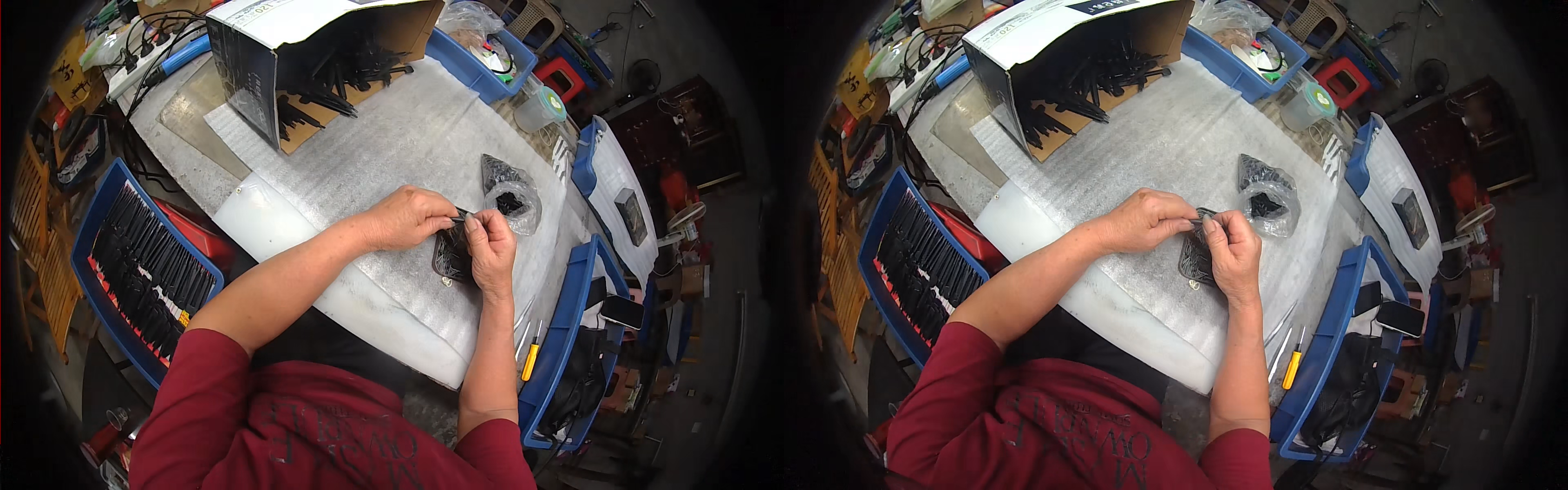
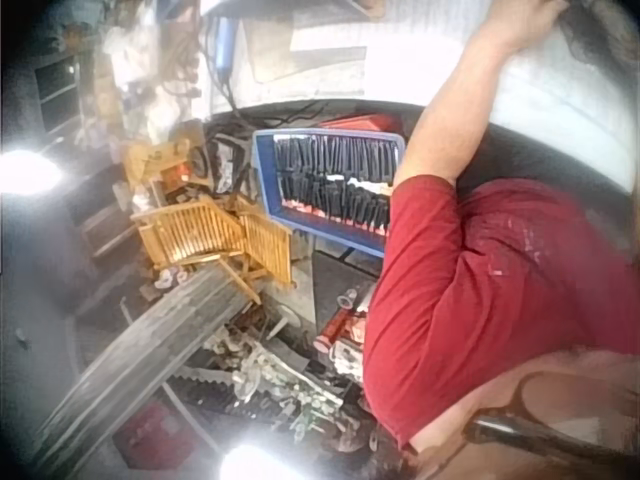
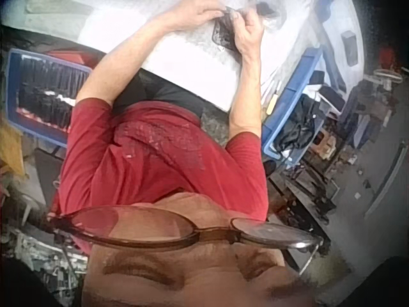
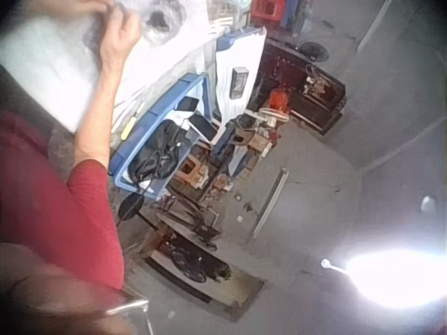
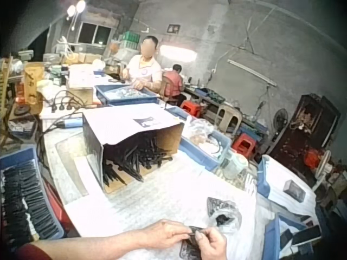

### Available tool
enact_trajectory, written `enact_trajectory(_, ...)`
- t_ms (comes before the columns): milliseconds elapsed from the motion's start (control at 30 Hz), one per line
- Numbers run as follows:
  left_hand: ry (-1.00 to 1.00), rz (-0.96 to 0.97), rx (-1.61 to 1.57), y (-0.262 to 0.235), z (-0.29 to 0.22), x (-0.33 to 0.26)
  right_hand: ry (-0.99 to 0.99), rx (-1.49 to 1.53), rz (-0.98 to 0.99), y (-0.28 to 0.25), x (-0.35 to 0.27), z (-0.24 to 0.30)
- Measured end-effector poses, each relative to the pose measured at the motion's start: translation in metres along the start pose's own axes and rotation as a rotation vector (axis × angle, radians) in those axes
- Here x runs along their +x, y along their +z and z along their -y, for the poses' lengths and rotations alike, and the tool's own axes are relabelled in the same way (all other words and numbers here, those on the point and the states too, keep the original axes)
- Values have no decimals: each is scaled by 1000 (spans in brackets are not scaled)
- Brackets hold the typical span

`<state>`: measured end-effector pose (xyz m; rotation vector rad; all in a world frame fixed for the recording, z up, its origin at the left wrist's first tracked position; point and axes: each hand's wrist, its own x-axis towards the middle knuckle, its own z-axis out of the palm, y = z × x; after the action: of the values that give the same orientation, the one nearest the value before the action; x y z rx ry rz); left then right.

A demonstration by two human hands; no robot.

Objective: The person assembles small black components by inserting pins into them by hand, placing the finished pieces into a blue tray.

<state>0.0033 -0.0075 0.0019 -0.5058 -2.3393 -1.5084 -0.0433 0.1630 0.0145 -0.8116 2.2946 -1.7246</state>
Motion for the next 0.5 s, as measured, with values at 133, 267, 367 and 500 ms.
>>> enact_trajectory(133,0,-16,-28,1,3,0,14,121,-8,1,1,3)
enact_trajectory(267,-30,1,-67,0,2,0,-28,234,-16,3,0,8)
enact_trajectory(367,-58,30,-110,-1,2,-1,-48,137,5,3,-1,5)
enact_trajectory(500,-62,40,-89,-1,2,-2,-93,-40,12,3,-1,5)
